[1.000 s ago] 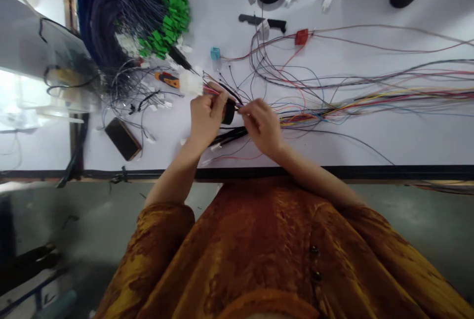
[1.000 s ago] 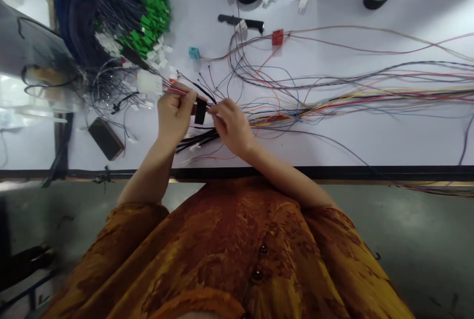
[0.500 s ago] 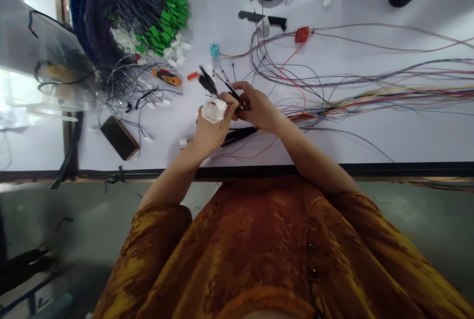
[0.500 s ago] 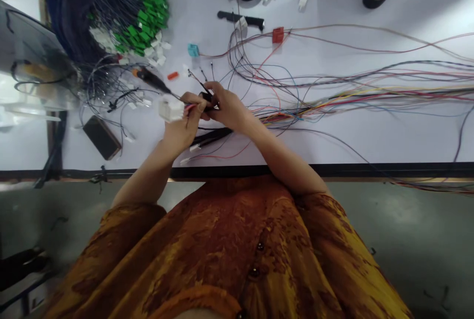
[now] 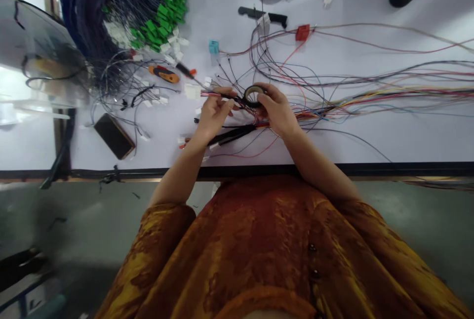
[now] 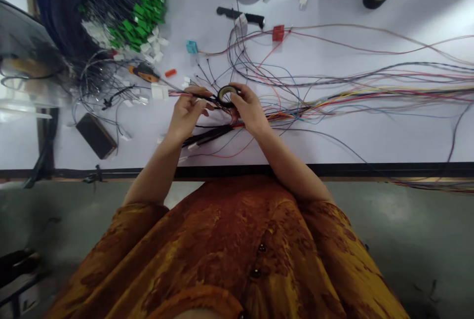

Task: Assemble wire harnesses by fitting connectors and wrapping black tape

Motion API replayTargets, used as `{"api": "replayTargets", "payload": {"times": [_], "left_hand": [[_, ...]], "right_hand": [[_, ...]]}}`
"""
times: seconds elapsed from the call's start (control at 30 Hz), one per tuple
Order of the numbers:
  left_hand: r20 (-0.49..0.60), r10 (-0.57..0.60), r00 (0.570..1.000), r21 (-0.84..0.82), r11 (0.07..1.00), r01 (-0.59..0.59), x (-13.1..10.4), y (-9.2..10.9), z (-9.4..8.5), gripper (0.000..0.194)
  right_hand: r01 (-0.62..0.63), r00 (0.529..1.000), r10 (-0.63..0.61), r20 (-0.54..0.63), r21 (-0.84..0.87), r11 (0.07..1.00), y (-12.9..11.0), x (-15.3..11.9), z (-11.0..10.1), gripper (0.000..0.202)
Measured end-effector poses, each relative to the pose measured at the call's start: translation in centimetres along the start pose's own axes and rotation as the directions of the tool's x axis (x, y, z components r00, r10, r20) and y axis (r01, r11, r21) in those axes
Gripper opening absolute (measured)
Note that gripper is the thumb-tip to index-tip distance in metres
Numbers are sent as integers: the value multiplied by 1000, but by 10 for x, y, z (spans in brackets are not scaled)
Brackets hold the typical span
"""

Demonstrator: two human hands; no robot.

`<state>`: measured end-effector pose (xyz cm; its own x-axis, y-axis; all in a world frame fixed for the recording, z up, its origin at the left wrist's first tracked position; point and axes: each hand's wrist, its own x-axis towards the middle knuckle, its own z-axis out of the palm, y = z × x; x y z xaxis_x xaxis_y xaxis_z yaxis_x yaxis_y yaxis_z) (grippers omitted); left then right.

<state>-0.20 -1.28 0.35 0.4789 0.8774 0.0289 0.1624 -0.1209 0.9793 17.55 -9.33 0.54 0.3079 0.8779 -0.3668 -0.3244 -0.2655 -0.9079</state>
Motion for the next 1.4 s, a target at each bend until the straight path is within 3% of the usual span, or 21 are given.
{"api": "replayTargets", "payload": {"times": [0.07,0.13,0.23,0.37,0.47,0.6,0.67,0.77,0.83,0.93,1.0,1.1,1.2,1.4], "left_hand": [[32,-24,999,-21,999,24,5,-1,5,39],[-8,-59,998,-21,998,59,7,0,8,37],[-57,-57,997,38,998,59,11,9,8,32],[58,11,998,207,978,-23,20,28,2,33],[116,-16,993,239,971,-12,19,36,1,32],[107,79,991,356,928,-112,-3,34,9,21],[189,171,967,503,829,-245,-16,31,14,9],[353,271,896,628,641,-441,-27,24,18,22],[368,300,880,606,641,-471,-28,17,16,15],[256,330,909,518,747,-417,-24,3,7,7],[139,363,921,472,794,-384,-21,-6,1,16],[-12,266,964,335,909,-247,-16,-14,-2,30],[-25,61,998,85,995,-58,-10,-18,2,35],[53,-15,998,1,1000,15,-2,-18,13,34]], "right_hand": [[15,999,-17,-28,-50,999,1,-7,-4,31],[53,998,-57,-25,-120,991,0,-19,-3,38],[121,992,-122,9,-201,972,5,-41,12,45],[137,988,-124,90,-156,978,33,-56,41,54],[191,971,-165,174,-146,971,44,-52,44,55],[276,961,-262,90,-203,940,16,-35,21,25],[238,971,-229,66,-199,951,-6,-20,10,19],[151,978,-112,174,-228,962,-28,6,9,21],[141,967,-59,247,-328,934,-32,22,15,17],[145,972,-51,231,-407,902,-27,36,20,8],[127,985,-72,157,-376,918,-21,37,16,8],[138,986,-98,135,-320,937,-13,30,-1,15],[147,976,-98,197,-253,956,-4,19,-18,19],[83,984,-58,167,-148,986,-4,-1,-27,25]]}}
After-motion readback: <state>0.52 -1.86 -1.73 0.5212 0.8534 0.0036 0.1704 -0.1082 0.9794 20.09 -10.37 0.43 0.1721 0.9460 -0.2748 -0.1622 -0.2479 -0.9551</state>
